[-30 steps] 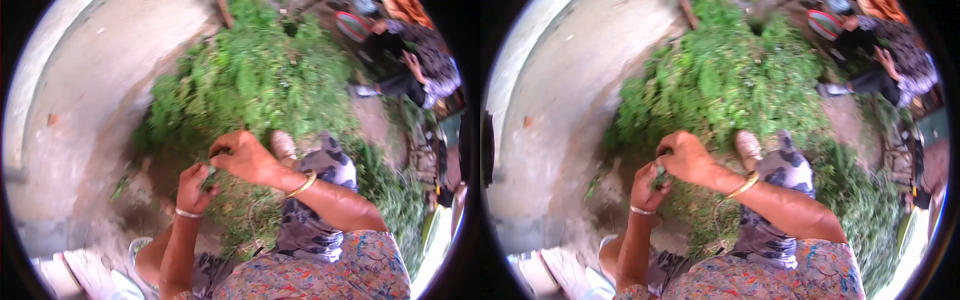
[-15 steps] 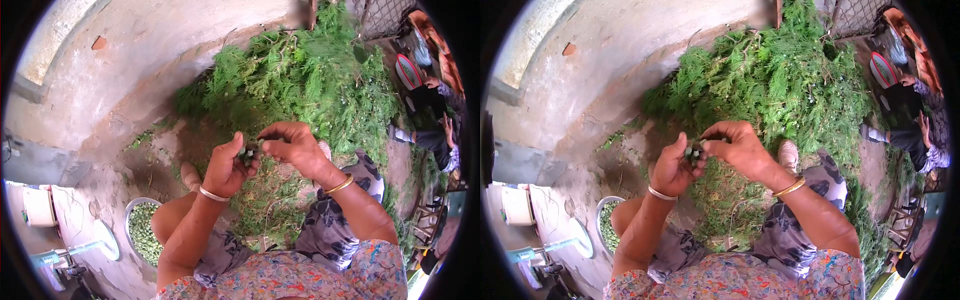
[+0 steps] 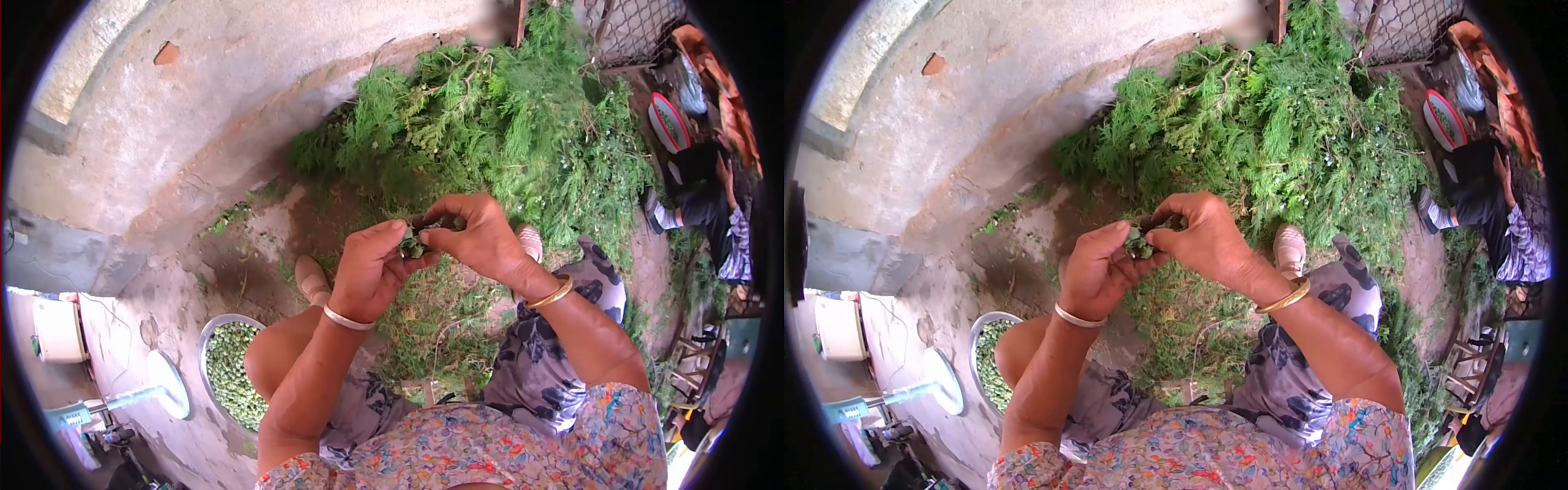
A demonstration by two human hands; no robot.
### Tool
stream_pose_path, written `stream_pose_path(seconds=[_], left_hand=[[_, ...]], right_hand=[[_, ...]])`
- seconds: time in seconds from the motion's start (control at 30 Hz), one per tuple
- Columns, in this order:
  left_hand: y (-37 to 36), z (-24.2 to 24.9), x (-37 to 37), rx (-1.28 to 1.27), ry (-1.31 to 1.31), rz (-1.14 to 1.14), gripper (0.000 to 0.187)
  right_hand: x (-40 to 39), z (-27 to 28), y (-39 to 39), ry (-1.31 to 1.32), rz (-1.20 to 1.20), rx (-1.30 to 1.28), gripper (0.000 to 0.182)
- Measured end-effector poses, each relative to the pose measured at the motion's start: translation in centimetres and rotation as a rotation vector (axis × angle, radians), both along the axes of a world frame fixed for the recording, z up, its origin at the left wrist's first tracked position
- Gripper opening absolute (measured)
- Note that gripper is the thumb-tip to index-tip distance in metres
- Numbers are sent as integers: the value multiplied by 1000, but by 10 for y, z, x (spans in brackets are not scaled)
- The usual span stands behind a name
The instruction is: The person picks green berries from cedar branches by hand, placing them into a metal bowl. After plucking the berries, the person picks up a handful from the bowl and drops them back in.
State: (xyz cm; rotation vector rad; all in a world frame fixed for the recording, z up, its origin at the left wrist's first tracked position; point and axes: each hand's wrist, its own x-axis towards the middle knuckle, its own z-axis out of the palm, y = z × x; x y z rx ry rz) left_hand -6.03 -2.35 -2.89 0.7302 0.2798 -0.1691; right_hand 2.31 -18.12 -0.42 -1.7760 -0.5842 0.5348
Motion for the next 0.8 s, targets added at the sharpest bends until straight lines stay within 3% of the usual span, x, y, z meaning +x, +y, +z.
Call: stream_pose_path(seconds=[0.03,0.1,0.23,0.3,0.33,0.4,0.63,0.77,0.8], left_hand=[[-2,0,0,42,32,27,27],[-5,0,-1,39,55,47,25],[-6,5,-1,-37,93,89,20],[-2,8,-1,-22,86,65,22],[1,9,-2,-7,79,41,24],[8,7,-4,51,82,27,25],[4,14,-1,28,121,80,35],[3,11,-1,4,102,62,35],[1,12,-1,23,95,60,35]], right_hand=[[0,-8,1,2,3,-3,12],[-1,-22,3,-249,-14,-45,11],[0,-14,4,-330,-10,-108,13],[6,-4,3,162,-21,-15,11],[9,-1,3,161,-17,-14,11],[12,4,0,527,-88,167,14],[10,13,-2,855,-57,439,15],[5,3,2,558,-79,213,13],[-1,0,5,308,-25,196,12]])
